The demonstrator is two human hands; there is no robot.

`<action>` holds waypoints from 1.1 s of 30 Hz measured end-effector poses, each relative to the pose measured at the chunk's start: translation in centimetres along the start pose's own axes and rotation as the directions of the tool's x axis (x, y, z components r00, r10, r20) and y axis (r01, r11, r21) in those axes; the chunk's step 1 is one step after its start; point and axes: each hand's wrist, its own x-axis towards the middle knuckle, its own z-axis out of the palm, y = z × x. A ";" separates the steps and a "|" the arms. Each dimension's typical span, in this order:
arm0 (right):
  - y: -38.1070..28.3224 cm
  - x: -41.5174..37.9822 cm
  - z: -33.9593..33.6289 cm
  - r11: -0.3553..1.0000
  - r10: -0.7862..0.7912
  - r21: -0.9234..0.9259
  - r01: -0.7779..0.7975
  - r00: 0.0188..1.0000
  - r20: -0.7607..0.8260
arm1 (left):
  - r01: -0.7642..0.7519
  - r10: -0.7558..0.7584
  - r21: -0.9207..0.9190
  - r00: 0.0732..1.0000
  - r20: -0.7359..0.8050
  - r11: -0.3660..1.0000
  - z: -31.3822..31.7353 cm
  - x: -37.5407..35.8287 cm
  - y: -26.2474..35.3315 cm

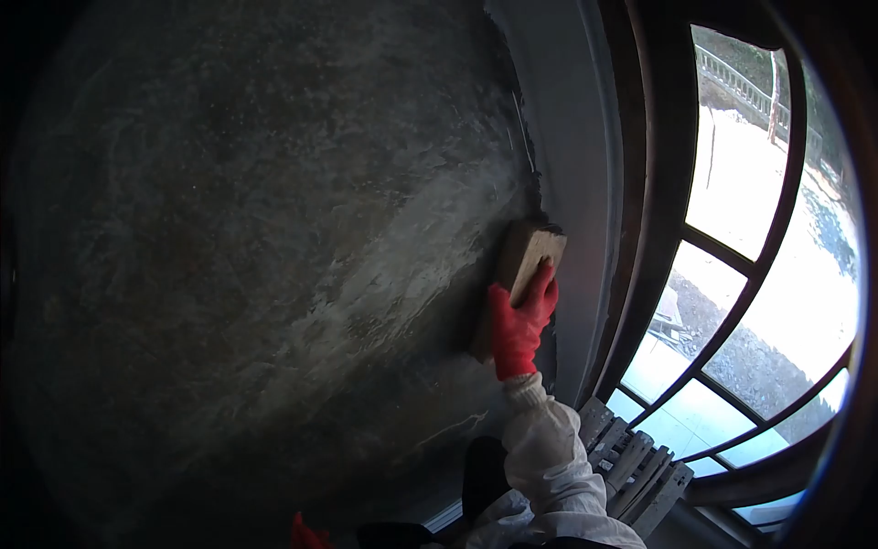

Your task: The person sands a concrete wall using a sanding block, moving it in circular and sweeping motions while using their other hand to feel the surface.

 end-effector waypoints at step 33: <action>-8.1 -12.1 0.1 0.694 -0.718 0.153 0.703 0.661 0.219 | 0.459 -0.555 -0.586 0.832 0.020 0.667 -1.5 -0.3 5.7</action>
